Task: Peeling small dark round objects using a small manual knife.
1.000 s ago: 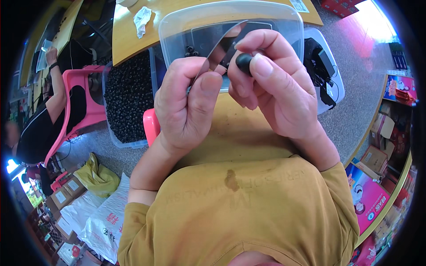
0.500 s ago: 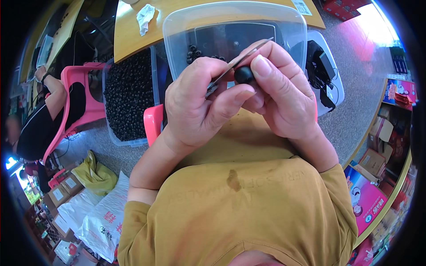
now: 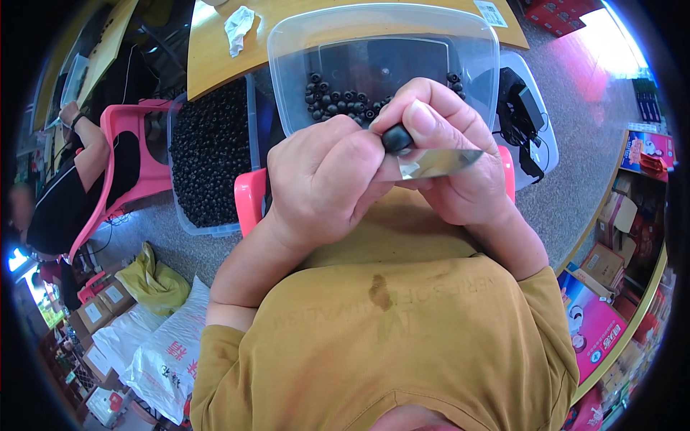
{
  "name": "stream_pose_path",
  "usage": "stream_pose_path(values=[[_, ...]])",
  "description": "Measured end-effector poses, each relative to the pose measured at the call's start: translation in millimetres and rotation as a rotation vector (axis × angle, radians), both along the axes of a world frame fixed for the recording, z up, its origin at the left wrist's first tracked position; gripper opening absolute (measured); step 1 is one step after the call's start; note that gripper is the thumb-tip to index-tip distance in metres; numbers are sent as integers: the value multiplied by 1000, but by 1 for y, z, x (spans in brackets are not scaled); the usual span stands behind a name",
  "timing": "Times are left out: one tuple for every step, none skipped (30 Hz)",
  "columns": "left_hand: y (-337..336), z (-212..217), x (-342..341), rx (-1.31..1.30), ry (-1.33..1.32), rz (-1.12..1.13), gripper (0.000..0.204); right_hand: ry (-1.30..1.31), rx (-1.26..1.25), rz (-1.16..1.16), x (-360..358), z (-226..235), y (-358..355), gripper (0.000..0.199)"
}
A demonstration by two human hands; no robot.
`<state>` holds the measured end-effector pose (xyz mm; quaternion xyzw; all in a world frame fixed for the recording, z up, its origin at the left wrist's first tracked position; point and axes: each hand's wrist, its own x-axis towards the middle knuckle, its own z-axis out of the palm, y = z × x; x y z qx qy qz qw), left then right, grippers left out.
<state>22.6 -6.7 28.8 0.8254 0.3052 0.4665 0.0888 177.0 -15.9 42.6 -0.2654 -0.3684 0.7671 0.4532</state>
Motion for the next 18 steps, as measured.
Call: stream_pose_path(values=[[0, -1, 0, 41, -12, -11, 23, 0, 0, 0, -2, 0, 0, 27], [0, 0, 0, 42, -12, -12, 23, -7, 15, -18, -3, -1, 0, 28], [0, 1, 1, 26, -27, -17, 22, -14, 30, -36, -4, -2, -1, 28], [0, 1, 1, 9, -42, -22, 22, -14, 30, -37, -3, -1, -1, 28], [0, 1, 1, 10, -42, -21, 22, -6, 25, -36, -3, -1, -2, 27], [-1, 0, 0, 8, -49, -21, 21, 2, 19, -34, -3, 0, -3, 27], [-1, -1, 0, 6, -57, -21, 21, 2, 20, -33, -4, -1, -3, 27], [-1, -1, 0, 6, -57, -21, 21, 4, 25, -35, -5, -1, -2, 26], [-1, -2, 0, 11, -58, -24, 21, 5, 29, -37, -5, -2, -2, 26], [-1, -2, -1, 16, -59, -26, 21, 5, 28, -37, -5, -1, -1, 26], [-1, -1, 0, 17, -59, -26, 21, 52, 17, -8, -3, -1, -1, 25], [-3, 1, 1, 5, -80, -5, 21, 99, 5, 20, -3, -1, -1, 25], [-4, 2, 1, -6, -102, 16, 23, 99, 6, 21, -4, -1, -1, 25], [-3, 4, 1, -6, -102, 14, 23, 91, 8, -1, -5, -1, -3, 25], [-3, 6, 1, -25, -79, 10, 25, 82, 10, -23, -6, -1, -3, 25], [-3, 7, 2, -45, -56, 5, 27, 82, 11, -25, -5, -1, -4, 25], [-2, 7, 2, -45, -56, 6, 27, 88, 6, -30, -6, -1, -4, 25], [-1, 6, 2, -35, -46, 7, 27, 93, 1, -35, -6, -1, -3, 26]])
